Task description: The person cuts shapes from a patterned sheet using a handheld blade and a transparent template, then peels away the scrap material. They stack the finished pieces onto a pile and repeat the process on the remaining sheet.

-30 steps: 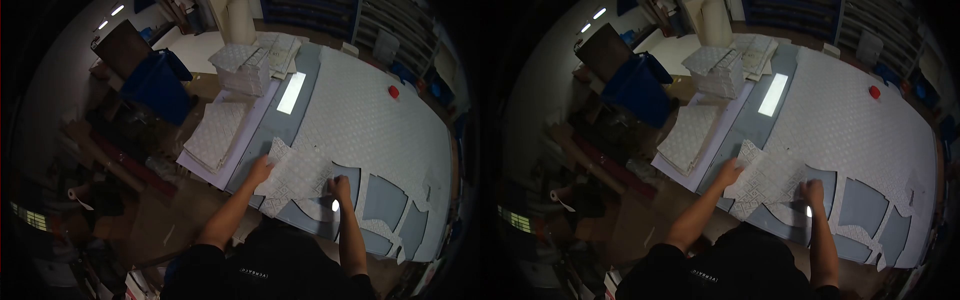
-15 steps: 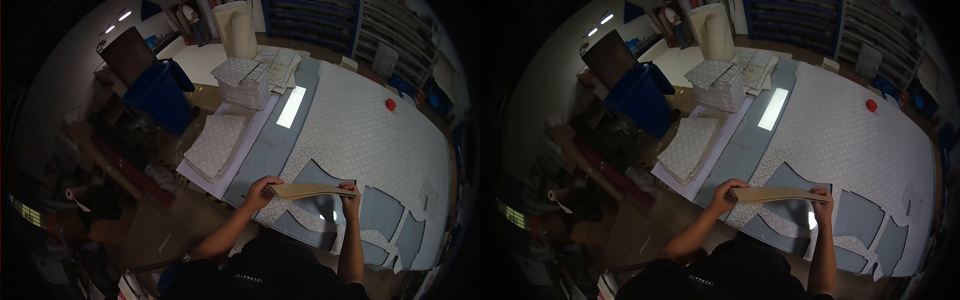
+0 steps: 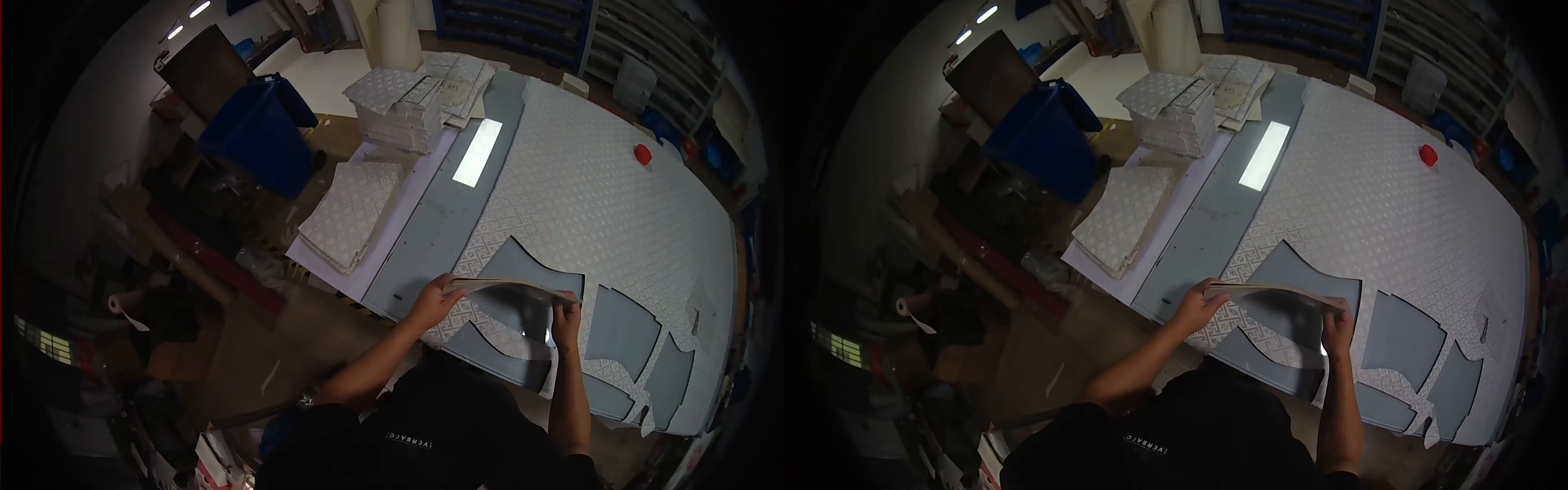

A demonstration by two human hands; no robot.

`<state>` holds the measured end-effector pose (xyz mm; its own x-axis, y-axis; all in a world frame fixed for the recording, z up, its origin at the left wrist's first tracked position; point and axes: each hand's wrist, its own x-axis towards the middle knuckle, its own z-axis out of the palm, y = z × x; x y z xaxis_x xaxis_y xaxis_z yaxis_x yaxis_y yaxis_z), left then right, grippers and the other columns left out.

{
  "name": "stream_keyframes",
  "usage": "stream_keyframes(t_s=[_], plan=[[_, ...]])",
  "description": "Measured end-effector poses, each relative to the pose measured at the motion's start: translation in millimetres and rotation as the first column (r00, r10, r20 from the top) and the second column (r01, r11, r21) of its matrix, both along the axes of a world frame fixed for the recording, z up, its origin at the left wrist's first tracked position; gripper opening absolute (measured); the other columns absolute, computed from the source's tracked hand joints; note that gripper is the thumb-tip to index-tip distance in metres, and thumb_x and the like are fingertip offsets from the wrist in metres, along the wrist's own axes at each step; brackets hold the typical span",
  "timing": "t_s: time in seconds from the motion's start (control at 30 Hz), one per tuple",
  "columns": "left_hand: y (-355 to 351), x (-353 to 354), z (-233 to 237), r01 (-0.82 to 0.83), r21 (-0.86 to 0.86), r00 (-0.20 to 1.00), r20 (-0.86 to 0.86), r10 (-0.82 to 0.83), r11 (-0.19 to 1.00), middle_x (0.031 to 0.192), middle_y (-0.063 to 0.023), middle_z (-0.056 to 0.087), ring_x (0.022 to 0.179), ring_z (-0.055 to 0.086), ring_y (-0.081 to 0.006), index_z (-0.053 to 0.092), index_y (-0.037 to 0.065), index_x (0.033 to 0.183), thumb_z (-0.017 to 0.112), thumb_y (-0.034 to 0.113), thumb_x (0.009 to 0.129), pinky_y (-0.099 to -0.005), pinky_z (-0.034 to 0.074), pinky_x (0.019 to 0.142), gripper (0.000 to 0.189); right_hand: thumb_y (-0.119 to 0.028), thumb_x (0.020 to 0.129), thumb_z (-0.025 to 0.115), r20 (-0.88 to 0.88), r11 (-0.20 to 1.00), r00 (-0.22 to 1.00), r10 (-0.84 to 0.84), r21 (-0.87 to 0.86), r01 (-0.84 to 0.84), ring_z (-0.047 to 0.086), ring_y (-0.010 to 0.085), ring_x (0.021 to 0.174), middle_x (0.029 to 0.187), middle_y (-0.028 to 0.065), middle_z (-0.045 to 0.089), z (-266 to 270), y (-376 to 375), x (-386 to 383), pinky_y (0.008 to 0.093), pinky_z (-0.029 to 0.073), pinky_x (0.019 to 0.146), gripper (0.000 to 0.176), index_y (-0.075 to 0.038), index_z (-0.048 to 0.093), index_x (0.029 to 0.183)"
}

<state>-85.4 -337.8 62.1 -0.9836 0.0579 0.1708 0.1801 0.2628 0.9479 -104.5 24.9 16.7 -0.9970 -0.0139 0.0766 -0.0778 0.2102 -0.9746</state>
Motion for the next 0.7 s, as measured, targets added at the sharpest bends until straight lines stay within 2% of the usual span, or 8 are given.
stream_keyframes(t_s=[0.17, 0.27, 0.37, 0.43, 0.5, 0.57, 0.63, 0.7], plan=[[-6.2, -3.8, 21.5, -0.101, -0.141, 0.993, -0.078, 0.090, 0.985, 0.108, -0.0234, 0.071, 0.098, 0.069, -0.0407, 0.066, 0.001, 0.119, 0.067, 0.026, 0.099, -0.0398, 0.053, 0.083, 0.033, -0.009, 0.103, 0.059, -0.066, 0.984, 0.994, -0.090, -0.158, 0.078, 0.063, 0.0131, 0.104, 0.117, 0.0065, 0.069, 39.6, -28.5, 4.2, 0.0292, 0.048, 0.092, 0.021, 0.001, 0.062, 0.121], [-26.1, 2.0, 60.2, -0.064, -0.267, 0.986, 0.132, 0.103, 0.962, 0.108, -0.0273, 0.070, 0.099, 0.068, -0.0449, 0.065, -0.001, 0.121, 0.065, 0.027, 0.099, -0.0416, 0.054, 0.083, 0.036, -0.006, 0.100, 0.061, 0.135, 0.992, 0.990, -0.029, -0.118, 0.045, 0.063, 0.0119, 0.097, 0.108, 0.0043, 0.070, 43.8, -27.0, -3.9, 0.0274, 0.050, 0.085, 0.019, 0.002, 0.064, 0.117], [-54.3, -2.4, 53.8, 0.002, -0.186, 0.976, 0.216, 0.039, 0.983, 0.114, -0.0240, 0.071, 0.104, 0.069, -0.0392, 0.062, -0.002, 0.126, 0.065, 0.027, 0.100, -0.0389, 0.053, 0.089, 0.039, -0.007, 0.100, 0.063, 0.173, 0.996, 0.982, 0.073, -0.071, -0.061, 0.063, 0.0110, 0.096, 0.107, 0.0054, 0.070, 70.5, -56.6, -29.0, 0.0263, 0.050, 0.083, 0.021, 0.001, 0.062, 0.120], [-78.7, -7.8, 39.2, -0.144, -0.030, 0.979, 0.145, 0.146, 0.989, 0.122, -0.0167, 0.070, 0.111, 0.068, -0.0288, 0.059, -0.003, 0.131, 0.065, 0.024, 0.100, -0.0360, 0.050, 0.096, 0.042, -0.007, 0.100, 0.064, 0.087, 0.995, 0.994, 0.071, 0.059, -0.076, 0.063, 0.0118, 0.099, 0.113, 0.0084, 0.069, 92.2, -74.4, -49.3, 0.0275, 0.049, 0.088, 0.029, 0.000, 0.057, 0.128], [-108.5, -15.2, 73.3, -0.305, 0.156, 0.939, 0.215, 0.269, 0.939, 0.129, -0.0108, 0.067, 0.117, 0.062, -0.0211, 0.057, -0.002, 0.136, 0.066, 0.020, 0.100, -0.0339, 0.047, 0.100, 0.043, -0.007, 0.104, 0.057, -0.109, 0.982, 0.994, 0.002, -0.187, -0.023, 0.064, 0.0164, 0.108, 0.126, 0.0134, 0.065, 141.9, -102.8, -64.2, 0.0304, 0.049, 0.097, 0.036, 0.001, 0.048, 0.138], [-137.9, -28.4, 97.7, -0.457, 0.447, 0.889, 0.236, 0.391, 0.769, 0.131, -0.0111, 0.065, 0.117, 0.061, -0.0212, 0.057, -0.002, 0.136, 0.069, 0.016, 0.099, -0.0342, 0.047, 0.100, 0.043, -0.005, 0.104, 0.054, -0.261, 0.969, 0.965, -0.021, -0.244, -0.045, 0.063, 0.0198, 0.115, 0.134, 0.0158, 0.061, 195.4, -120.9, -68.1, 0.0337, 0.048, 0.104, 0.037, 0.001, 0.047, 0.140], [-168.7, -44.7, 119.0, -0.586, 0.494, 0.804, 0.251, 0.539, 0.643, 0.132, -0.0111, 0.064, 0.117, 0.061, -0.0226, 0.057, -0.002, 0.137, 0.069, 0.016, 0.099, -0.0353, 0.048, 0.099, 0.045, -0.003, 0.104, 0.053, -0.302, 0.973, 0.952, -0.045, -0.228, -0.027, 0.064, 0.0200, 0.112, 0.133, 0.0155, 0.062, 208.1, -121.2, -65.7, 0.0335, 0.050, 0.101, 0.034, 0.000, 0.049, 0.137], [-206.7, -61.7, 115.5, -0.583, 0.514, 0.800, 0.227, 0.556, 0.629, 0.133, -0.0110, 0.063, 0.117, 0.061, -0.0232, 0.055, -0.002, 0.138, 0.069, 0.016, 0.099, -0.0361, 0.048, 0.099, 0.046, -0.003, 0.103, 0.054, -0.279, 0.978, 0.959, 0.048, -0.181, -0.101, 0.066, 0.0181, 0.107, 0.128, 0.0134, 0.065, 194.5, -113.0, -58.0, 0.0321, 0.051, 0.097, 0.028, 0.001, 0.054, 0.130]])
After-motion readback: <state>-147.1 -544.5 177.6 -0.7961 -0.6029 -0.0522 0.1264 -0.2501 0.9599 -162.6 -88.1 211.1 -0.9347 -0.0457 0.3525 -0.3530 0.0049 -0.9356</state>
